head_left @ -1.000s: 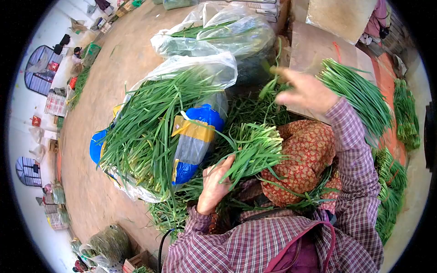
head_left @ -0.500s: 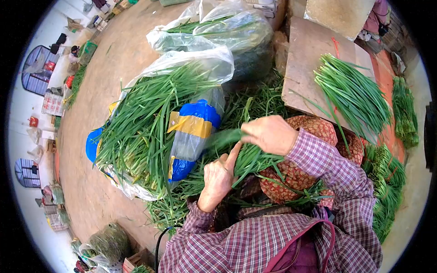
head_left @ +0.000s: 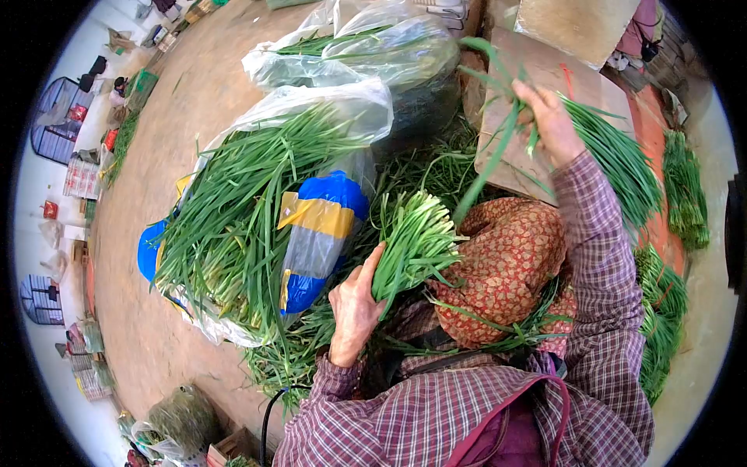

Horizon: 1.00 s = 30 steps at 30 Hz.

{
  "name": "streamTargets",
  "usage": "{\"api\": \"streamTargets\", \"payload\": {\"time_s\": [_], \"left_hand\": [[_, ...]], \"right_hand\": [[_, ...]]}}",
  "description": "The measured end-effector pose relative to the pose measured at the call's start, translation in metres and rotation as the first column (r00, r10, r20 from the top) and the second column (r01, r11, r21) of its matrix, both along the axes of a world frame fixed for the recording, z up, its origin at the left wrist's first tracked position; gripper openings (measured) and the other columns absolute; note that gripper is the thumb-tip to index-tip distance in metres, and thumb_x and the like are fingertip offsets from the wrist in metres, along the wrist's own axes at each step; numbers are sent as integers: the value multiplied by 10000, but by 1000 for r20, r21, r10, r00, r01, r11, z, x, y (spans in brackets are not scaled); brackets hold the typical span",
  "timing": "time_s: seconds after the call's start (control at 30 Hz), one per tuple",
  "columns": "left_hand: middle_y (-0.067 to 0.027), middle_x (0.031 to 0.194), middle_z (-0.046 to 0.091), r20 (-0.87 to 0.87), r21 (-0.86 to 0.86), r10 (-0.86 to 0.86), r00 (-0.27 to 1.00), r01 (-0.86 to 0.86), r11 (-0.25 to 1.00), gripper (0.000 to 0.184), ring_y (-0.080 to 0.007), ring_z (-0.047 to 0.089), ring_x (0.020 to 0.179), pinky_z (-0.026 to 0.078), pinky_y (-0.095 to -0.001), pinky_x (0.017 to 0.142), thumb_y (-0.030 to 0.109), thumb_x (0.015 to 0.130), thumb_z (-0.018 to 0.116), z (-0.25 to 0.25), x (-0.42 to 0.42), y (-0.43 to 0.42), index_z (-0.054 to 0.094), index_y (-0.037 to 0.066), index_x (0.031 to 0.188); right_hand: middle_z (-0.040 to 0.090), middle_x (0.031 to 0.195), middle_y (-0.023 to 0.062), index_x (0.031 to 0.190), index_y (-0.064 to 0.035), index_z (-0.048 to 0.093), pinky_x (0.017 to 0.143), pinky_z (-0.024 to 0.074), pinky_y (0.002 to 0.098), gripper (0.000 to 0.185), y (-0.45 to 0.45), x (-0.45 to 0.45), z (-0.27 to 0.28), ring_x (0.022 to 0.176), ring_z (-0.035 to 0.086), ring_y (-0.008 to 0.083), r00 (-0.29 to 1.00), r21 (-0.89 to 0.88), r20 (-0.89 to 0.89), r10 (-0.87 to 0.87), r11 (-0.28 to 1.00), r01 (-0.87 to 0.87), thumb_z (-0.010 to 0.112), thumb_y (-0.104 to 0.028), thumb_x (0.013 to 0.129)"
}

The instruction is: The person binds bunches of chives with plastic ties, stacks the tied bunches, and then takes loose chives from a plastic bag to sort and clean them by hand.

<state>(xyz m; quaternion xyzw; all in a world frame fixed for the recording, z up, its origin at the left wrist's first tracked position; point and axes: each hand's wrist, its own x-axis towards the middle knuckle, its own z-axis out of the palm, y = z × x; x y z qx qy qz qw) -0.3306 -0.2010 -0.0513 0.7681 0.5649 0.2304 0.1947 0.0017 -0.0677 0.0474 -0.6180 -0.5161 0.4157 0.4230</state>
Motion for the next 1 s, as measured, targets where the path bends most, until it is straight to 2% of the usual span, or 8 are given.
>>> {"api": "streamTargets", "payload": {"time_s": [0.1,0.17,0.23,0.37,0.5,0.7,0.93,1.0], "left_hand": [[-124,921,666,-2,19,1,1000,-1,1000,789,-320,663,778,520,-416,646,125,662,778,0,3,3,463,212,1380],[-123,913,663,-2,11,-13,1000,13,1000,787,-321,662,770,518,-418,643,130,666,778,3,3,4,459,209,1382],[-123,905,661,2,3,-19,1000,19,1000,786,-322,660,763,517,-419,639,135,670,778,2,4,6,456,206,1384],[-126,882,651,-28,15,1,1000,0,1000,786,-322,657,746,515,-421,628,139,673,777,0,4,6,451,203,1386],[-125,863,647,-9,18,-3,1000,3,1000,789,-324,656,736,514,-420,623,137,670,779,1,6,8,452,202,1384],[-128,895,663,-10,-8,22,1000,-22,1000,773,-327,665,760,516,-423,632,133,674,776,1,4,6,462,198,1377],[-163,894,684,137,-98,64,988,-50,994,661,-330,678,819,519,-394,668,72,706,721,-7,-9,3,497,139,1324],[-166,891,684,230,-149,80,970,-46,988,631,-327,682,812,520,-382,672,64,711,711,-11,-13,6,507,121,1306]], "right_hand": [[640,1117,195,1195,35,535,800,538,402,646,10,6,-26,870,667,280,846,280,532,40,935,-220,480,-549,924],[540,1280,246,1256,-64,517,892,478,437,589,-2,-5,-23,1054,610,356,573,-197,729,374,917,-347,551,-515,879],[607,1176,209,1251,-86,529,843,501,431,526,-21,-17,-26,965,634,357,462,-84,857,229,946,-313,599,-430,859],[649,993,148,1202,-112,568,722,527,419,466,-46,-40,-3,816,657,310,808,193,470,356,852,-487,620,-412,849],[608,944,85,1256,-159,545,705,522,376,640,-79,-71,13,844,639,265,518,41,769,375,780,-625,674,-525,748],[546,826,80,987,-118,609,591,501,385,285,-72,-79,-16,718,609,267,559,296,793,242,649,-701,720,-247,758],[519,766,84,893,-97,621,563,489,374,143,-31,2,12,683,578,273,660,622,712,-240,652,-434,666,-206,812],[556,805,89,967,-105,639,602,501,366,195,-29,20,12,730,589,284,438,486,829,-346,835,-260,649,-251,838]]}}
